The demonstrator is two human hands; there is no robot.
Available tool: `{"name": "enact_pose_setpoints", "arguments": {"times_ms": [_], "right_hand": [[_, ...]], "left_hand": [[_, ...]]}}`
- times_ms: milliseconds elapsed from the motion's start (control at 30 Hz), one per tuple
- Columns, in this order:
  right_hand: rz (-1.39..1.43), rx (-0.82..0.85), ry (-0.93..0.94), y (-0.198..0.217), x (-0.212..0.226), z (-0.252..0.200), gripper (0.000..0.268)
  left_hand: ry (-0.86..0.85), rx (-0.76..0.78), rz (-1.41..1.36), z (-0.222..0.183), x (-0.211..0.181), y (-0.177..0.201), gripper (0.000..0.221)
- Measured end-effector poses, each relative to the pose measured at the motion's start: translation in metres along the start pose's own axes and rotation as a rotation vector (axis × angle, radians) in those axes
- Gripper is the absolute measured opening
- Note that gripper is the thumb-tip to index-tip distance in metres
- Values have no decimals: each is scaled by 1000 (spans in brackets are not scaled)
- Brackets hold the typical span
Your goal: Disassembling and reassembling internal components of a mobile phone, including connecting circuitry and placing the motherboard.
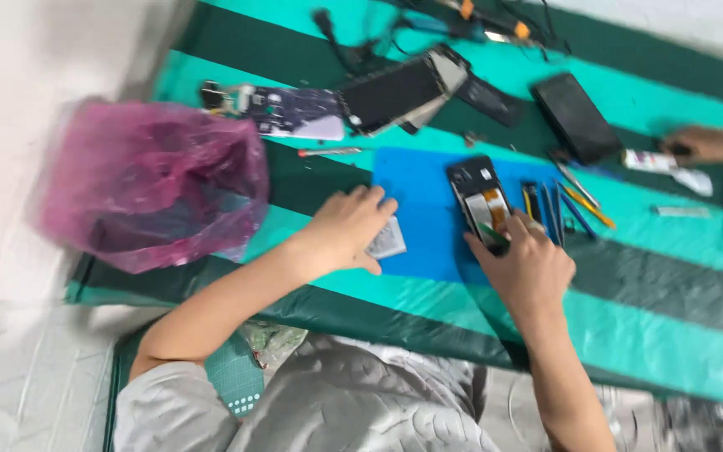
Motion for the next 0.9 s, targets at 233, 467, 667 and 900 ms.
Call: {"name": "enact_pose_setpoints", "arguments": {"times_ms": [233,467,667,900], "right_hand": [[21,-99,167,27,-12,27,46],[225,-386,389,49,-34,55,16],[213,-396,307,29,-52,58,5],[266,-408,320,25,-55,56,8]], "left_hand": [[-93,-154,-202,-23,5,17,82],[-146,-326,-282,2,58,75,70],[-130,-790,-572,-9,108,93,60],[24,-914,-226,-9,104,78,62]]}}
Point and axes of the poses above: each hand's wrist, its own z-axis towards the middle knuckle, its own y-axis out of the back of the hand, x = y × z, the point moved 10 cm from there along z, towards the middle knuckle, and after that the axes turned 12 degrees about z, right-handed, at the moved point
